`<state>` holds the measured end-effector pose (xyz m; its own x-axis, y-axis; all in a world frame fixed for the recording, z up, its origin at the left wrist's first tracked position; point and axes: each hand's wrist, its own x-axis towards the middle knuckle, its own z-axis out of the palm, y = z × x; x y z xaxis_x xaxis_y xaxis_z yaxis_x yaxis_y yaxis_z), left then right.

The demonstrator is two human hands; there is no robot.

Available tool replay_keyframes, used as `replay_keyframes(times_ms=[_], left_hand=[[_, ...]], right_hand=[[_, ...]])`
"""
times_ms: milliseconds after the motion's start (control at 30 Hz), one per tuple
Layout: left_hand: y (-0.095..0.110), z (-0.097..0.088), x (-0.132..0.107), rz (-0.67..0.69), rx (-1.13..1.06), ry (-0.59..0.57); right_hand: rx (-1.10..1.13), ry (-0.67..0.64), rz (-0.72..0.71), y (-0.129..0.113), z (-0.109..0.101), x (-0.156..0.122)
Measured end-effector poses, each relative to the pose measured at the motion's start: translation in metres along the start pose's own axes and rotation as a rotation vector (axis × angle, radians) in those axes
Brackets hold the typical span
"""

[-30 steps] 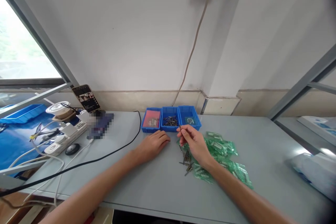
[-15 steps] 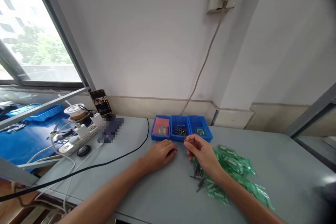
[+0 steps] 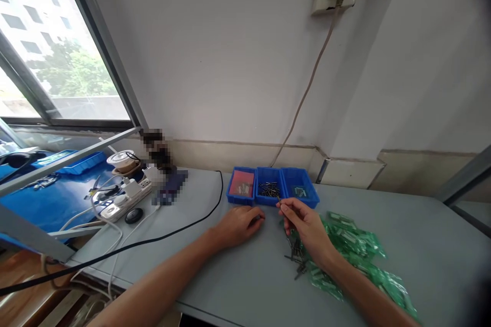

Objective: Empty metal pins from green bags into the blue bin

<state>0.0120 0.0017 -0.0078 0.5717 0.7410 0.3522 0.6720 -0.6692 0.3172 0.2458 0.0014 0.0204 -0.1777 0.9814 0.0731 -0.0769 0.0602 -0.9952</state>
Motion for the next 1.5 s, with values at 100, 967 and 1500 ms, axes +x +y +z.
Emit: replay_keyframes(times_ms=[100, 967, 1500], left_hand=[[-0.001, 0.001, 0.000, 0.000, 0.001, -0.006], [-0.003, 0.003, 0.003, -0.080, -0.053, -0.002], [-0.001, 0.008, 0.002, -0.099, 0.038, 0.068]], right_hand=[[-0.027, 0.006, -0.009, -0.004, 0.000, -0.001], [-0.071, 0.069, -0.052, -0.002, -0.010, -0.002], [-0.030, 0.071, -0.060, 0.003, -0.015, 0.005]])
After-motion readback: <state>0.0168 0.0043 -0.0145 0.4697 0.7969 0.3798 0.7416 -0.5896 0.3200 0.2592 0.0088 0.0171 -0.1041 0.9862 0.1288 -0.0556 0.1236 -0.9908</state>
